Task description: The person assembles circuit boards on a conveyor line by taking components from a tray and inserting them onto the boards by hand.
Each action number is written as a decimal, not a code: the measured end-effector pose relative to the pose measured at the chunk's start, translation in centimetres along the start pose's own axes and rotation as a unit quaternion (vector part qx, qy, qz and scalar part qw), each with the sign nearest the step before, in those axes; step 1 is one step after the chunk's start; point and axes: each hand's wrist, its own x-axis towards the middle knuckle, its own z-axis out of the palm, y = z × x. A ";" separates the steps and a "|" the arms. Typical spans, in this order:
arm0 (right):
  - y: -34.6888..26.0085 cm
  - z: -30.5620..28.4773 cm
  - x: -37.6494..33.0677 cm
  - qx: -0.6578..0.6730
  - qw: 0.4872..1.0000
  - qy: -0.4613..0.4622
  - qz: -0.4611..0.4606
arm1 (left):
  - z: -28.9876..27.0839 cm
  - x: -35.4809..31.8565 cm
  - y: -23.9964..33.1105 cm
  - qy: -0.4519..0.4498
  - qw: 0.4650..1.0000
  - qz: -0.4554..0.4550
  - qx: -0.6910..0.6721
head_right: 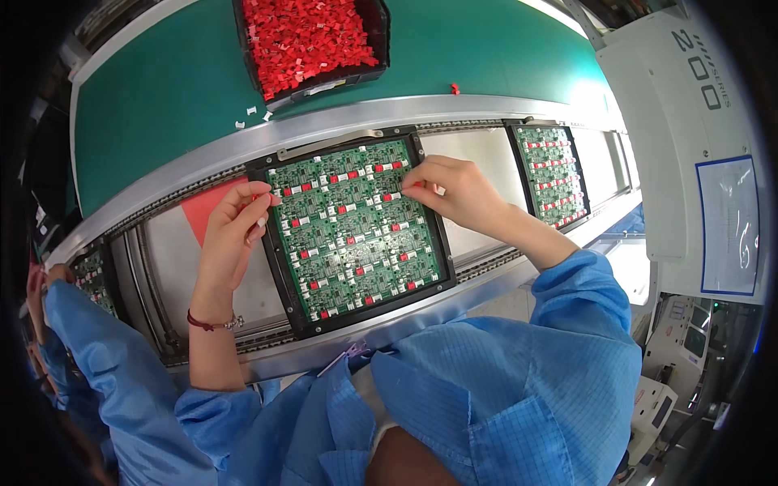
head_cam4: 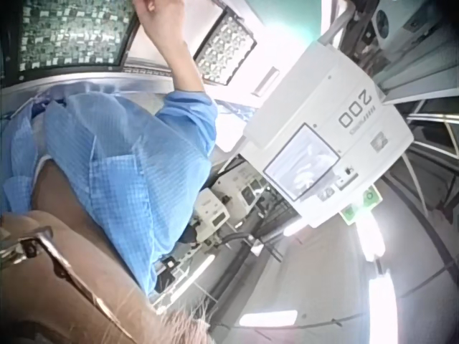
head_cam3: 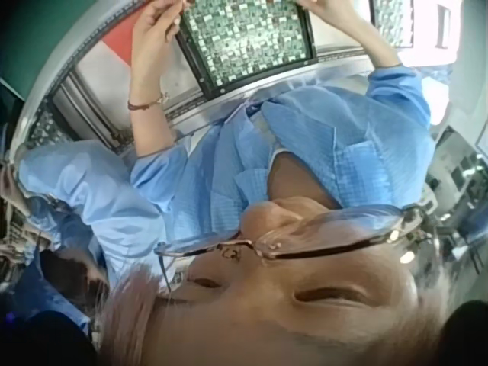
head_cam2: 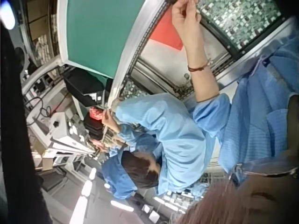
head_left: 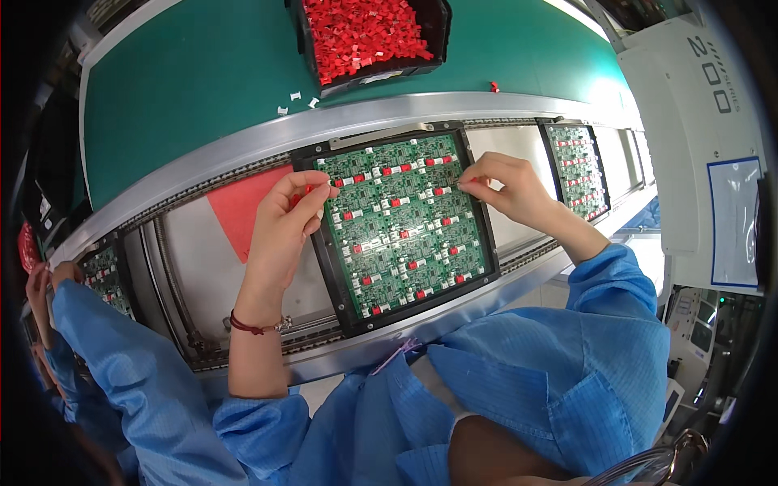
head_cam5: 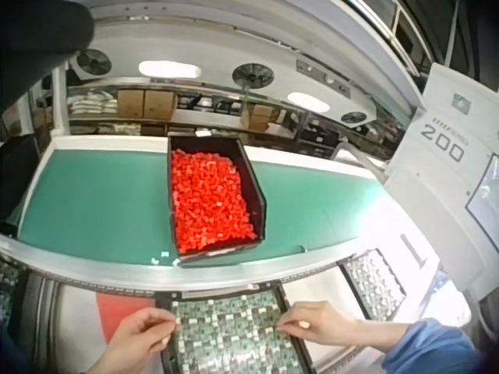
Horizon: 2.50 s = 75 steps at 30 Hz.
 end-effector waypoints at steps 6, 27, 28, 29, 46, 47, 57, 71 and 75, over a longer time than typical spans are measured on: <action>0.7 -0.4 -1.4 0.071 0.990 -0.022 0.116 | 0.1 0.0 -0.1 -0.027 0.999 -0.027 0.036; 1.6 2.5 -0.8 0.032 0.993 0.006 0.109 | -0.9 -0.2 0.3 0.020 1.000 -0.017 0.000; 1.6 2.5 -0.8 0.031 0.993 0.005 0.110 | -1.0 -0.2 0.3 0.020 1.000 -0.017 -0.001; 1.6 2.6 -0.9 0.029 0.994 0.010 0.105 | -1.0 -0.3 0.3 0.021 1.000 -0.017 0.008; 1.7 3.1 -1.4 0.030 0.990 0.039 0.129 | -1.1 -0.8 0.8 0.023 0.999 -0.016 0.033; 1.7 2.9 -1.3 0.026 0.991 0.032 0.126 | -1.1 -0.8 0.9 0.025 0.999 -0.014 0.040; 1.6 3.4 -1.6 0.019 0.991 0.056 0.121 | -1.7 -0.8 0.8 0.029 0.998 -0.008 0.049; 1.0 1.7 -2.2 -0.133 0.963 0.005 0.234 | -1.3 -1.8 2.2 0.037 0.988 0.011 0.148; 2.6 0.5 -2.1 -0.054 0.971 -0.027 0.233 | 1.3 -1.2 3.5 0.034 0.988 0.038 0.144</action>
